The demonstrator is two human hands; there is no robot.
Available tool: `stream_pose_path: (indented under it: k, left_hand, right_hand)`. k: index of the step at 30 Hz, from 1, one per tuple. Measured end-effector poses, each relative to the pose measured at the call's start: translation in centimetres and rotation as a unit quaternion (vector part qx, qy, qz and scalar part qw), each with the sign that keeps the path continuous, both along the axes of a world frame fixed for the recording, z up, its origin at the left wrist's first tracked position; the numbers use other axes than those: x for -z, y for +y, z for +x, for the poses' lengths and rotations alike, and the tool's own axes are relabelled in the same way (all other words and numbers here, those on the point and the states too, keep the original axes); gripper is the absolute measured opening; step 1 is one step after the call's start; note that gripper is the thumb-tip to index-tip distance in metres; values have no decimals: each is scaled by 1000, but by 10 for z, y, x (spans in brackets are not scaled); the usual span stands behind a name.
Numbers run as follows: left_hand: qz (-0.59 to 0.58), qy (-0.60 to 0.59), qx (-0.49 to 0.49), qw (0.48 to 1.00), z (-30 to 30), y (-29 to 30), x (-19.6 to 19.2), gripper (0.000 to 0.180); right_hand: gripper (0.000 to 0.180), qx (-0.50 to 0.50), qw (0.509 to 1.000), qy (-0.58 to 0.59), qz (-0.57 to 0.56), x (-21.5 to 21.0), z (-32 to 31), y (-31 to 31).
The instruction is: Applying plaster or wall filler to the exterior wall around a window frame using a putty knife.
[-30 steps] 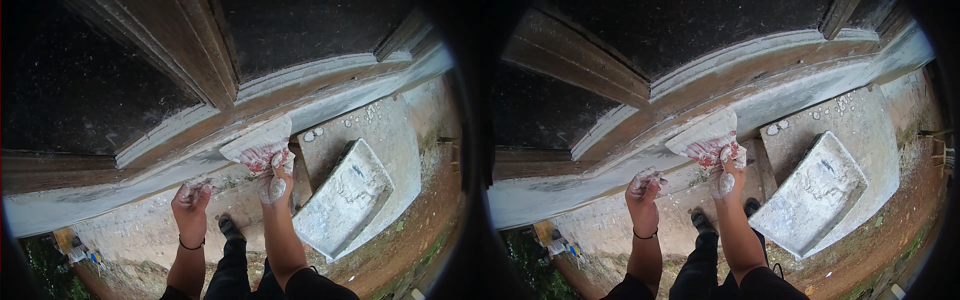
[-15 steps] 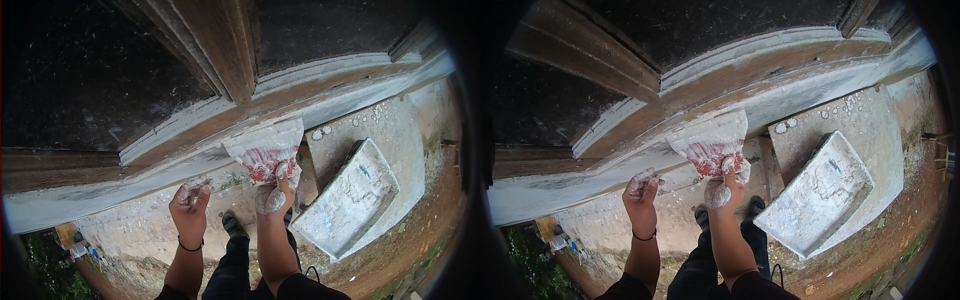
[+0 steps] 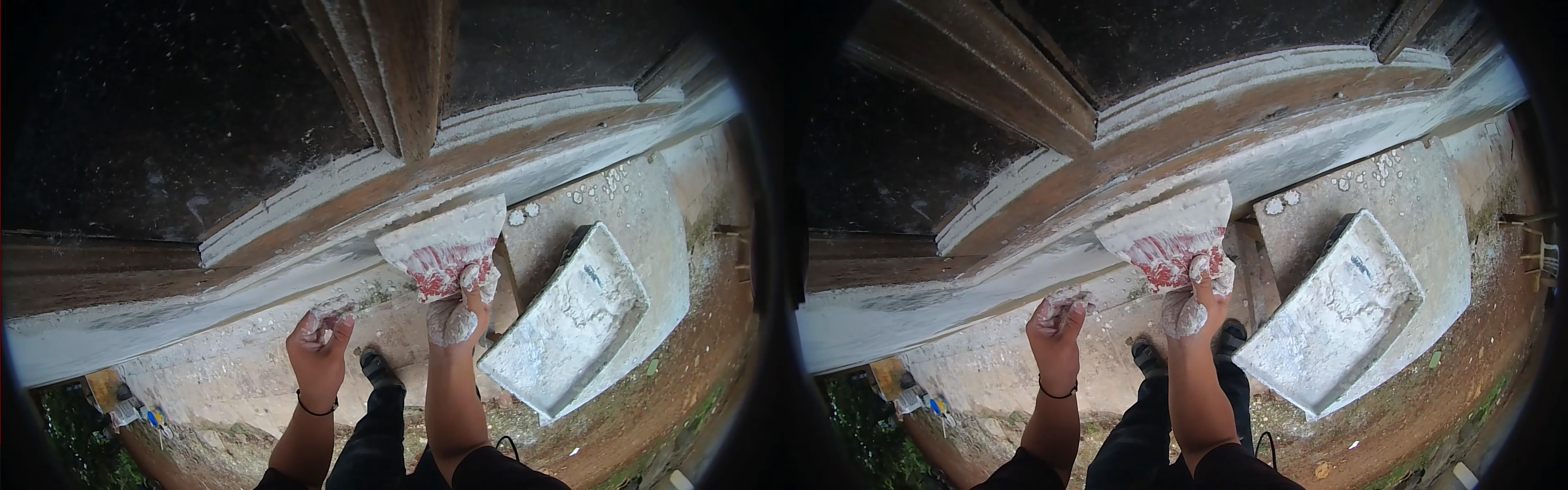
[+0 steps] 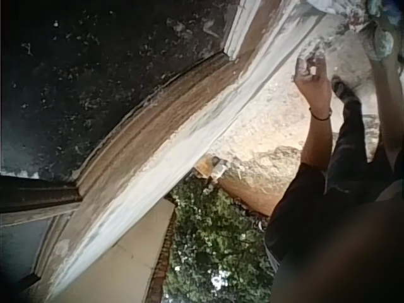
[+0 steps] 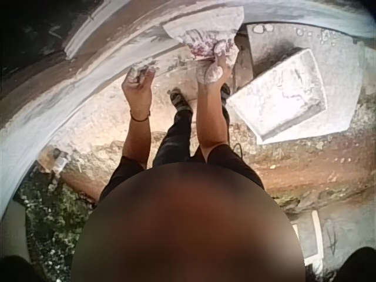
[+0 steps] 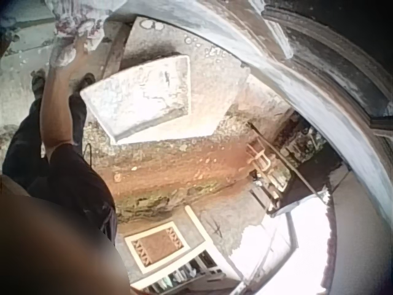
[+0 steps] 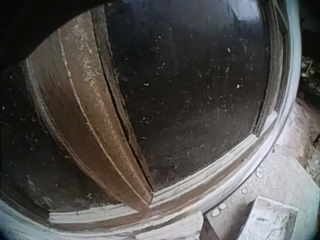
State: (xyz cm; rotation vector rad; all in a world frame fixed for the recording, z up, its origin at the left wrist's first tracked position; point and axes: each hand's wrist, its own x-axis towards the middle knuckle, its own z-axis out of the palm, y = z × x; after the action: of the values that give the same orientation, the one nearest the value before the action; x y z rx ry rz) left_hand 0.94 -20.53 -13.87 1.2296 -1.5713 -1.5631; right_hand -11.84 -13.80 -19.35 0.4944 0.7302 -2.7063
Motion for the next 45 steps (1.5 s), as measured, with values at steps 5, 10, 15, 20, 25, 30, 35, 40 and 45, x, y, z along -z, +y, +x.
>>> stream_pose_path:
  k: [5, 10, 15, 20, 25, 30, 35, 40, 45]
  left_hand:
    - [-11, -14, 13, 1000, 4, 1, 6, 14]
    - [-9, -20, 3, 1000, 5, 0, 6, 12]
    - [0, -25, 20, 999, 4, 3, 6, 16]
    - [4, -32, 53, 998, 4, 5, 6, 20]
    - [12, -31, 12, 999, 7, 7, 12, 15]
    - [9, -36, 30, 999, 5, 11, 12, 15]
    - [7, -38, 43, 998, 12, 13, 15, 14]
    - [21, -19, 5, 1000, 25, 12, 15, 13]
    - [36, -24, -10, 999, 46, 10, 10, 14]
  right_hand:
    - [28, 2, 998, 3, 59, 1, 0, -8]
    - [30, 12, 999, 13, 39, 3, 2, 3]
    - [30, 10, 999, 17, 30, -5, 0, -3]
    - [36, 26, 993, 8, 118, 1, -3, -1]
    - [29, 0, 1000, -19, -16, -2, -4, 9]
    - [30, 11, 998, -19, 58, -3, -10, -3]
    - [32, 46, 992, 6, 119, 6, -8, 21]
    - [30, 11, 963, 139, 231, 2, 5, 50]
    - [16, -207, 721, 545, 375, -16, -5, 24]
